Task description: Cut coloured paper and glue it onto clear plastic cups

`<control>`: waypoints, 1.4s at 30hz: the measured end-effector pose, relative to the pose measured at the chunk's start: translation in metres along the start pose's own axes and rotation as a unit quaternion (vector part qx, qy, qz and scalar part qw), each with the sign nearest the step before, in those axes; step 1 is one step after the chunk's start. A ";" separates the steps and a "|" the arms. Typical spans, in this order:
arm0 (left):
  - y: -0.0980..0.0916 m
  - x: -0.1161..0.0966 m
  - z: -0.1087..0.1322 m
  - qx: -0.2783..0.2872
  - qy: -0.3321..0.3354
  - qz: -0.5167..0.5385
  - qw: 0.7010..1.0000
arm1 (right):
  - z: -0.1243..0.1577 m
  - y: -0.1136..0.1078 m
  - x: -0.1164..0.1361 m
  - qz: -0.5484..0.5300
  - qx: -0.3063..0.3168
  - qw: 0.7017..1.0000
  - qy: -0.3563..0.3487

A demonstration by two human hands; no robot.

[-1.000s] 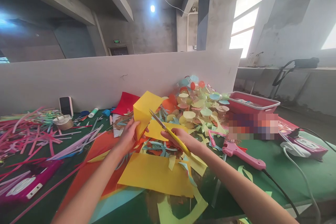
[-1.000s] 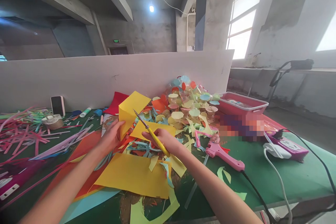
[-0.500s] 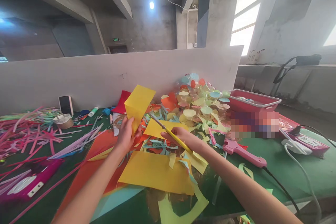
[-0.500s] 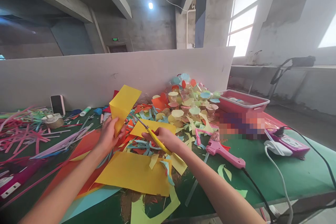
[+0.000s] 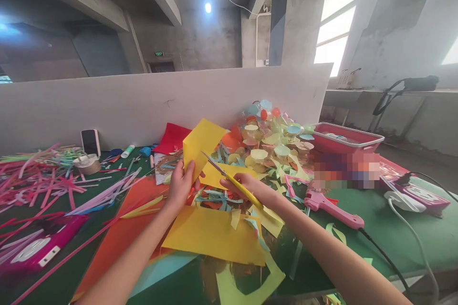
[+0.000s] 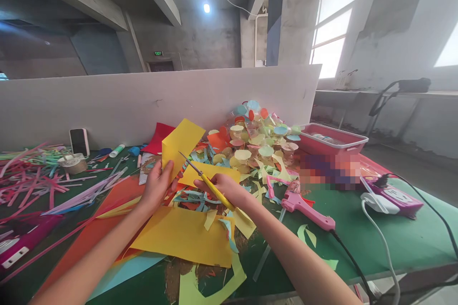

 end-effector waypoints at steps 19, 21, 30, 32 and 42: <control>0.009 -0.012 0.011 -0.003 0.050 -0.084 0.995 | -0.002 0.001 -0.006 -0.039 0.015 0.999 -0.003; 0.008 -0.011 0.010 -0.003 0.050 -0.081 0.995 | -0.002 0.001 -0.005 -0.041 0.012 0.999 -0.001; 0.009 -0.010 0.010 -0.005 0.039 -0.051 0.998 | -0.005 0.002 -0.009 -0.062 0.020 0.998 -0.003; 0.010 -0.011 0.011 -0.006 0.038 -0.044 0.998 | -0.005 0.002 -0.010 -0.070 0.023 0.997 0.000; 0.008 -0.010 0.010 -0.001 0.037 -0.028 0.999 | -0.007 0.001 -0.014 -0.039 0.013 0.999 -0.011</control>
Point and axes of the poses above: each hand's wrist, its own z-axis away from the middle knuckle, its own y-axis out of the palm, x = y × z, the point moved 3 cm from there along -z, towards the middle knuckle, and after that the axes turned 4 degrees about z, right-handed, at the moved point
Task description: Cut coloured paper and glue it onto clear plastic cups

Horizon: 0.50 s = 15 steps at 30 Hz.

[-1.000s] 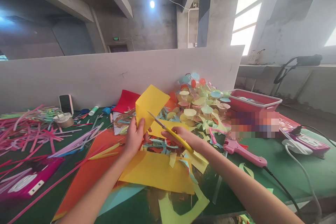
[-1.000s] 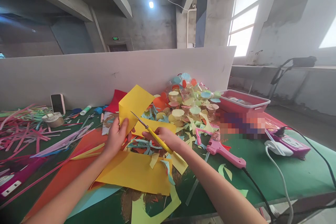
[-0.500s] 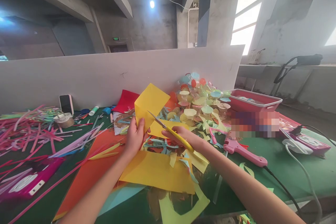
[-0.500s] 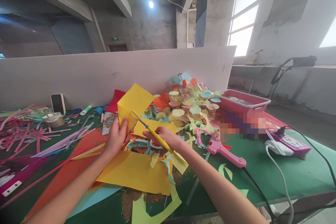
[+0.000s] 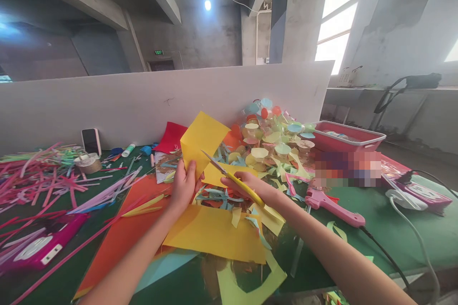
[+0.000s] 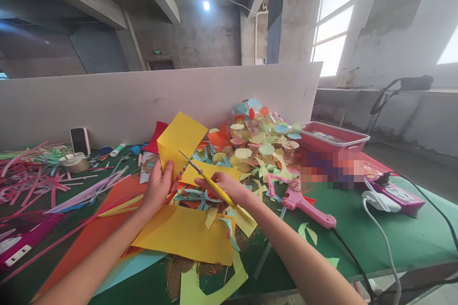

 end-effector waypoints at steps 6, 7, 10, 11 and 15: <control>0.001 -0.001 0.000 -0.001 -0.005 -0.002 1.000 | 0.000 0.000 0.000 0.002 0.002 1.000 -0.007; 0.001 -0.001 0.001 -0.002 -0.007 0.000 1.000 | 0.000 0.000 0.001 0.001 0.001 1.000 -0.006; 0.000 0.001 0.000 -0.002 -0.010 0.010 1.000 | 0.000 0.001 0.002 0.002 -0.001 1.000 -0.003; 0.000 0.002 -0.001 -0.002 -0.011 0.015 1.000 | 0.000 0.001 0.002 0.003 -0.001 1.000 0.000; -0.003 0.006 -0.003 -0.013 -0.019 0.032 0.999 | 0.001 0.001 0.003 0.005 -0.001 1.000 0.008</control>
Point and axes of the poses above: each hand's wrist, its own z-axis away from the middle knuckle, its own y-axis out of the palm, x = y × z, the point moved 3 cm from there along -z, towards the middle knuckle, and after that the axes turned 4 degrees about z, right-handed, at the moved point
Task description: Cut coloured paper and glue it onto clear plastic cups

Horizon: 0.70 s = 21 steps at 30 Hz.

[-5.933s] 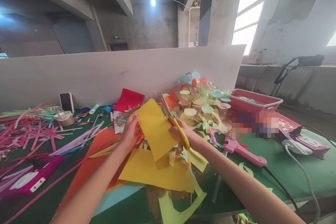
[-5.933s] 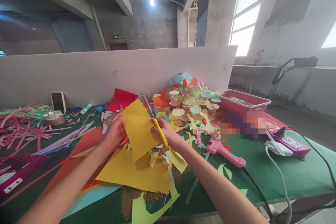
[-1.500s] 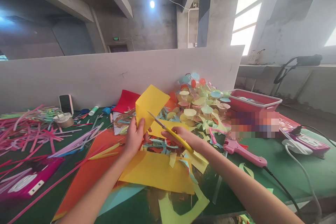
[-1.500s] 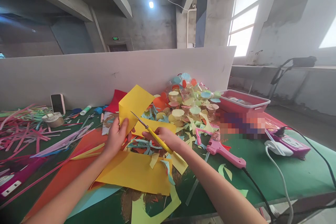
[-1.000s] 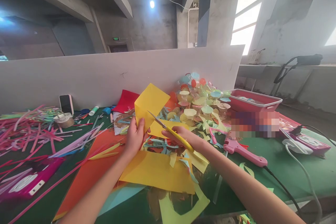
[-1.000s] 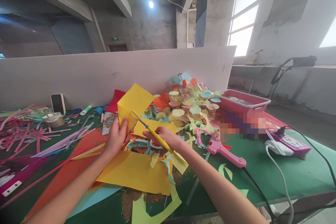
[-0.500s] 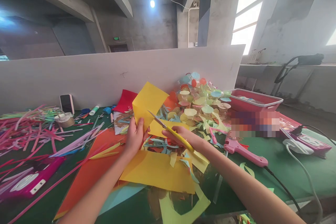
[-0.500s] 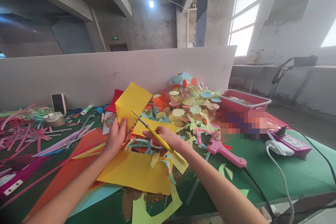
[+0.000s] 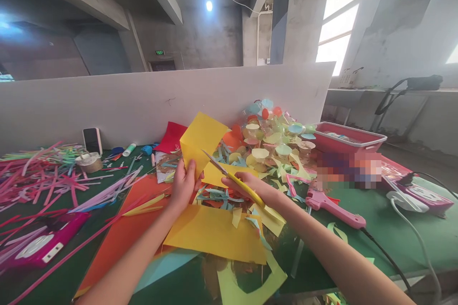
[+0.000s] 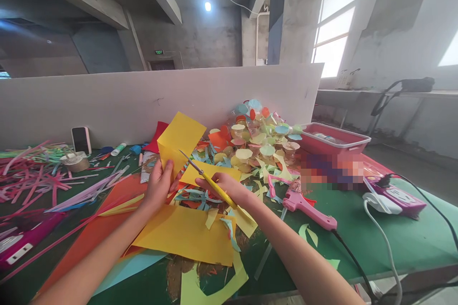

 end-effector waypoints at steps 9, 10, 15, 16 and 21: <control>-0.006 0.003 -0.004 -0.061 -0.034 0.028 0.997 | -0.002 0.002 -0.005 -0.043 0.012 0.999 -0.011; -0.006 0.003 -0.004 -0.065 -0.035 0.026 0.997 | -0.003 0.002 -0.005 -0.045 0.013 0.999 -0.012; 0.000 -0.003 0.002 -0.046 -0.045 0.005 0.998 | -0.002 0.001 -0.005 -0.036 0.017 0.999 -0.001; 0.001 -0.003 0.003 -0.043 -0.050 0.004 0.998 | -0.002 0.002 -0.005 -0.035 0.019 0.999 0.002; 0.003 -0.004 0.003 -0.050 -0.059 0.016 0.997 | -0.001 0.002 -0.002 -0.036 0.017 0.999 0.002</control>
Point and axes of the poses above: each hand's wrist, its own z-axis away from the middle knuckle, its own y-axis out of the palm, x = y × z, the point moved 3 cm from there along -z, towards the middle knuckle, and after that the axes turned 4 degrees about z, right-handed, at the moved point
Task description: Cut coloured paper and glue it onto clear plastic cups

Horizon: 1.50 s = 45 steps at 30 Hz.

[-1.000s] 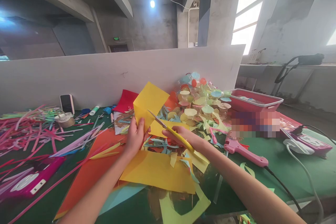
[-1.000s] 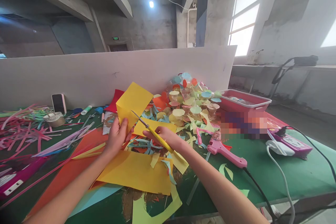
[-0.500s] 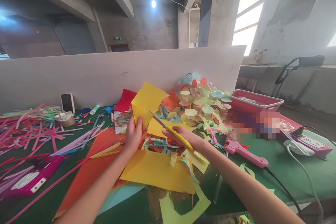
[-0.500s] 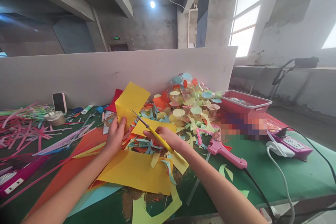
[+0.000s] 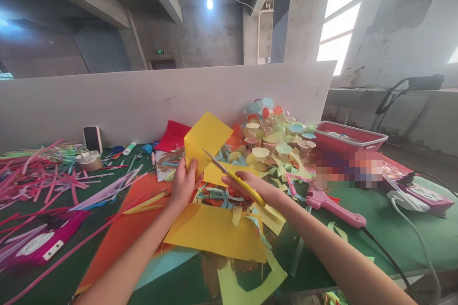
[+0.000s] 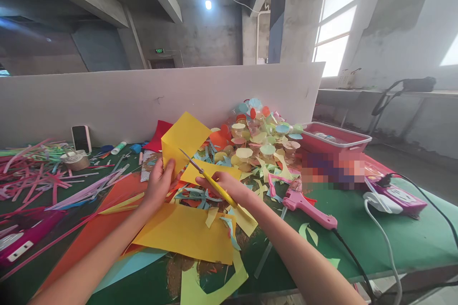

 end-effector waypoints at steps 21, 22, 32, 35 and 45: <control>-0.001 0.002 0.000 0.005 -0.007 -0.004 1.000 | 0.003 -0.001 0.003 0.040 -0.026 0.999 -0.005; -0.001 0.001 0.000 0.005 -0.006 -0.004 1.000 | 0.004 -0.001 0.004 0.046 -0.029 0.998 -0.008; 0.004 -0.006 0.008 0.024 -0.011 0.004 1.000 | 0.008 0.001 0.011 0.036 -0.006 0.997 -0.075; 0.003 -0.006 0.008 0.028 -0.011 0.004 1.000 | 0.003 0.001 0.006 0.030 -0.019 0.998 -0.047; 0.007 -0.002 0.014 0.083 -0.028 -0.011 0.996 | 0.012 0.004 0.017 0.036 -0.008 0.994 -0.106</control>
Point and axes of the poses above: each hand's wrist, its own z-axis away from the middle knuckle, its own y-axis out of the palm, x = y × z, the point moved 3 cm from there along -z, towards the middle knuckle, and after that the axes turned 4 degrees about z, right-handed, at the moved point
